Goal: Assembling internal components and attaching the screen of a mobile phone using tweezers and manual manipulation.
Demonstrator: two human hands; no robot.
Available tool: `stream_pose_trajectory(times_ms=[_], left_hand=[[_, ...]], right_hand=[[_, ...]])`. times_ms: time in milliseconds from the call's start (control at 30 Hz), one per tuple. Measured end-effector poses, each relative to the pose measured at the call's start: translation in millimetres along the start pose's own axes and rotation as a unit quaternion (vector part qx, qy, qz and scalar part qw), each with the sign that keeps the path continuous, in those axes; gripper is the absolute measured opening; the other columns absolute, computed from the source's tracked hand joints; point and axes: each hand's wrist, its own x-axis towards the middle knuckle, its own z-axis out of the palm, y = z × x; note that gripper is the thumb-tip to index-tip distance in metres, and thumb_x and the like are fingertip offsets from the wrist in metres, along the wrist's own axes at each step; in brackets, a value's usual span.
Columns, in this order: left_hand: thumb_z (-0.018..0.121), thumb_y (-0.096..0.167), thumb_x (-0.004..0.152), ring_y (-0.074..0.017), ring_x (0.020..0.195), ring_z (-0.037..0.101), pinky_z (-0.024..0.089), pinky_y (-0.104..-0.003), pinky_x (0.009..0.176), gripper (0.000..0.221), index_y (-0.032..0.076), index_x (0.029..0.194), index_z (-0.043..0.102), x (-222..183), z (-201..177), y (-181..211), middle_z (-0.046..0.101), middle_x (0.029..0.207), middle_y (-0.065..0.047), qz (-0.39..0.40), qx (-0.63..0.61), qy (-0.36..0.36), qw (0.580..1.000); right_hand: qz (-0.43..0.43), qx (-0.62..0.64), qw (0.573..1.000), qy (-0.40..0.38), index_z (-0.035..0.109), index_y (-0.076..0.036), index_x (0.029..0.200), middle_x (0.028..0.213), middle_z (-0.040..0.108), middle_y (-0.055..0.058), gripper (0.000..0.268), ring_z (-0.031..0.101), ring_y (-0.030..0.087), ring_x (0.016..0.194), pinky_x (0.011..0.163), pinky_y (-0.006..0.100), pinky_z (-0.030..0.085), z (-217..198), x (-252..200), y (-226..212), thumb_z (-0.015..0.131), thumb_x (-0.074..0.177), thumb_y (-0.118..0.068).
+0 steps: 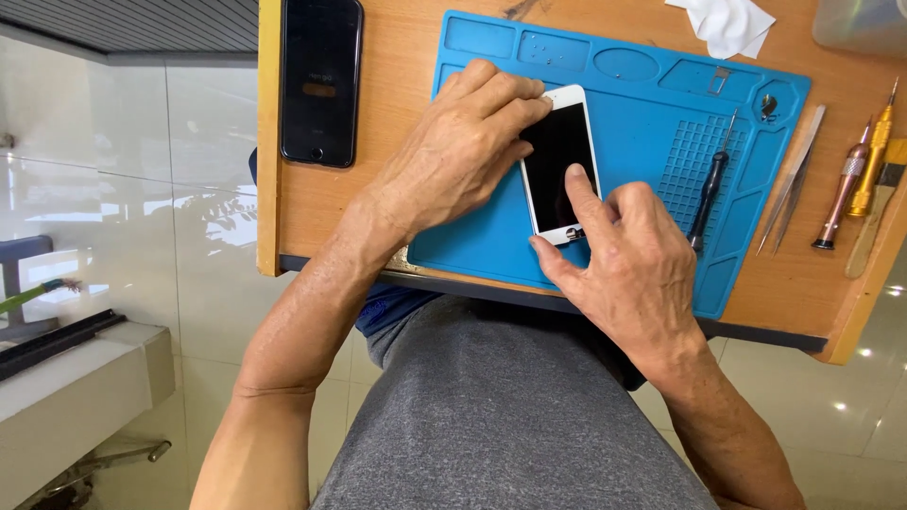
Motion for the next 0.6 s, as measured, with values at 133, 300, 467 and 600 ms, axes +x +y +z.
stream_pose_trajectory(times_ms=[133,300,467,600], left_hand=[[0.086,0.005,0.105,-0.0386,0.113,0.058,0.049,-0.054,0.094,0.037,0.000,0.138,0.067,1.6,0.6,2.2,0.068,0.139,-0.015,-0.025,0.023,-0.008,0.999],[0.089,0.015,0.099,-0.0373,0.109,0.052,0.044,-0.053,0.089,0.043,0.006,0.129,0.060,5.0,-0.1,10.4,0.062,0.132,-0.012,-0.064,0.040,-0.031,0.997],[0.090,0.039,0.103,-0.0385,0.117,0.051,0.045,-0.053,0.096,0.059,0.004,0.138,0.058,0.5,1.2,9.7,0.060,0.144,-0.015,-0.069,0.035,-0.042,0.996],[0.091,0.040,0.103,-0.0379,0.119,0.053,0.045,-0.052,0.097,0.061,0.005,0.142,0.057,-5.4,6.2,11.0,0.059,0.147,-0.015,-0.077,0.043,-0.047,0.995]], right_hand=[[0.032,0.005,0.998,-0.055,0.075,-0.020,0.158,0.108,0.052,0.007,0.086,0.060,0.024,0.085,0.058,0.039,0.056,3.1,1.2,2.5,0.096,0.093,-0.071],[0.065,0.039,0.995,-0.071,0.069,-0.021,0.157,0.111,0.058,0.012,0.095,0.065,0.032,0.092,0.064,0.047,0.057,4.4,4.8,2.0,0.094,0.086,-0.080],[-0.007,0.066,0.997,-0.035,0.082,-0.019,0.144,0.109,0.054,0.008,0.069,0.059,0.030,0.096,0.072,0.044,0.054,-0.7,9.9,0.4,0.102,0.090,-0.057],[-0.057,0.121,0.991,-0.014,0.060,-0.015,0.088,0.081,0.052,0.000,0.046,0.056,0.024,0.072,0.062,0.040,0.044,14.5,10.4,-10.9,0.105,0.098,-0.020]])
